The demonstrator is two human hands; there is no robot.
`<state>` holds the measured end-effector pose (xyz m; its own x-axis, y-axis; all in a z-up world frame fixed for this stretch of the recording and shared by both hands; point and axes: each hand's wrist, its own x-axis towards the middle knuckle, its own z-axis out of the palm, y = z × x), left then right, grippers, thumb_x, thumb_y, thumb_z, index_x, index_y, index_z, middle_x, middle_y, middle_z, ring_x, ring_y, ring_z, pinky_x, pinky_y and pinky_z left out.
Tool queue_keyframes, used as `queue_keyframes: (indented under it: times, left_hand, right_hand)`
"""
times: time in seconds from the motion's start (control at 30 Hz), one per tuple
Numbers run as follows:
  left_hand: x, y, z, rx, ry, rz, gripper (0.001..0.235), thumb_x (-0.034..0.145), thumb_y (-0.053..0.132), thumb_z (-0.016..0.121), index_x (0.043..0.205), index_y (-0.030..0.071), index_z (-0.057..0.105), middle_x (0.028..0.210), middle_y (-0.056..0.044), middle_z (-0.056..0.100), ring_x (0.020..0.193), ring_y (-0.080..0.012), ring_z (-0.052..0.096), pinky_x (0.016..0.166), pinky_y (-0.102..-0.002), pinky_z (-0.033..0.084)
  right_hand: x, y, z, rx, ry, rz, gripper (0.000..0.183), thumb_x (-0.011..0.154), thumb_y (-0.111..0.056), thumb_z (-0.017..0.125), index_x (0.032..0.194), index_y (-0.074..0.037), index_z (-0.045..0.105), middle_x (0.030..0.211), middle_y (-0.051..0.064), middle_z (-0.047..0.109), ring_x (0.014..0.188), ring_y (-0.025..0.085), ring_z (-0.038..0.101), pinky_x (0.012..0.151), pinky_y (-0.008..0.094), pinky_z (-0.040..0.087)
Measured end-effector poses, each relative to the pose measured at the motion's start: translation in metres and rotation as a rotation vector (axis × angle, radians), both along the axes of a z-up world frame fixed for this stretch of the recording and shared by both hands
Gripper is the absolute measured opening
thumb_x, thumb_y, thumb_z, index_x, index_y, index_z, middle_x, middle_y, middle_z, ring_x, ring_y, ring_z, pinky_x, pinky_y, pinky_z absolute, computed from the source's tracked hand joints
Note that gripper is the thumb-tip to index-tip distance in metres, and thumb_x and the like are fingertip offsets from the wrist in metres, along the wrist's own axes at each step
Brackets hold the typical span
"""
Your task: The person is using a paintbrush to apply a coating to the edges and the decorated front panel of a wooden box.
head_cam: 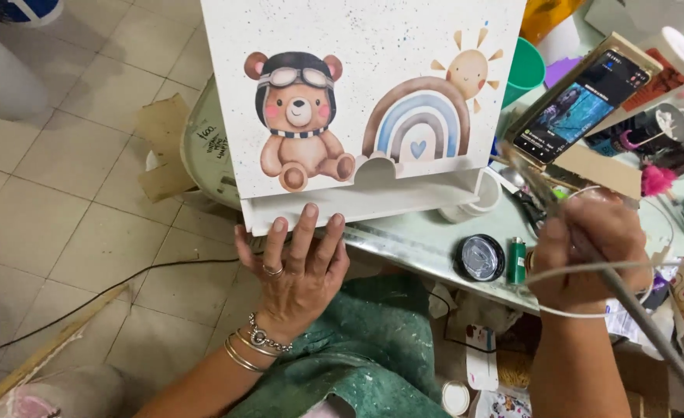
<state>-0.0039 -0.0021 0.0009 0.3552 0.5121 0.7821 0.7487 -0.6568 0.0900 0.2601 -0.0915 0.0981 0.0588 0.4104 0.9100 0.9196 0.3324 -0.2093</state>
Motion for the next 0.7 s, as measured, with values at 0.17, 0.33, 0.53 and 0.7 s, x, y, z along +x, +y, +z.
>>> queue_keyframes:
  times: [0.17,0.33,0.53,0.7]
  left_hand:
    - [-0.002,0.001,0.005,-0.001,0.033,-0.006,0.066,0.085,0.034,0.073,0.138,0.026,0.035,0.142,0.0,0.027,0.133,-0.0239,0.013,0.104,-0.064,0.019]
    - [0.0,0.002,0.003,-0.004,0.009,-0.011,0.066,0.085,0.033,0.073,0.139,0.027,0.034,0.143,0.001,0.027,0.134,-0.0234,0.013,0.105,-0.063,0.017]
    - [0.002,-0.002,0.001,-0.016,-0.012,0.002,0.065,0.085,0.035,0.072,0.138,0.026,0.036,0.143,0.0,0.028,0.134,-0.0243,0.013,0.104,-0.065,0.019]
    - [0.002,-0.002,0.004,-0.013,-0.038,0.003,0.062,0.084,0.034,0.072,0.136,0.026,0.039,0.142,0.0,0.03,0.134,-0.0238,0.015,0.103,-0.064,0.02]
  right_hand:
    - [-0.007,0.055,0.044,0.009,-0.263,-0.003,0.024,0.088,0.024,0.05,0.098,0.002,0.049,0.063,0.01,0.056,0.059,0.024,0.05,0.061,0.039,0.042]
    - [0.007,0.065,0.032,-0.043,-0.227,0.036,0.012,0.086,0.018,0.052,0.089,0.007,0.05,0.076,0.017,0.052,0.057,0.023,0.046,0.048,0.036,0.038]
    - [-0.01,0.036,0.038,-0.159,-0.006,0.103,0.008,0.077,0.004,0.044,0.073,0.002,0.05,0.058,0.01,0.049,0.041,0.014,0.039,0.039,0.027,0.031]
    - [0.011,0.093,0.076,0.097,-0.035,0.173,0.012,0.087,0.019,0.042,0.088,0.008,0.047,0.08,0.016,0.047,0.054,0.021,0.05,0.042,0.03,0.041]
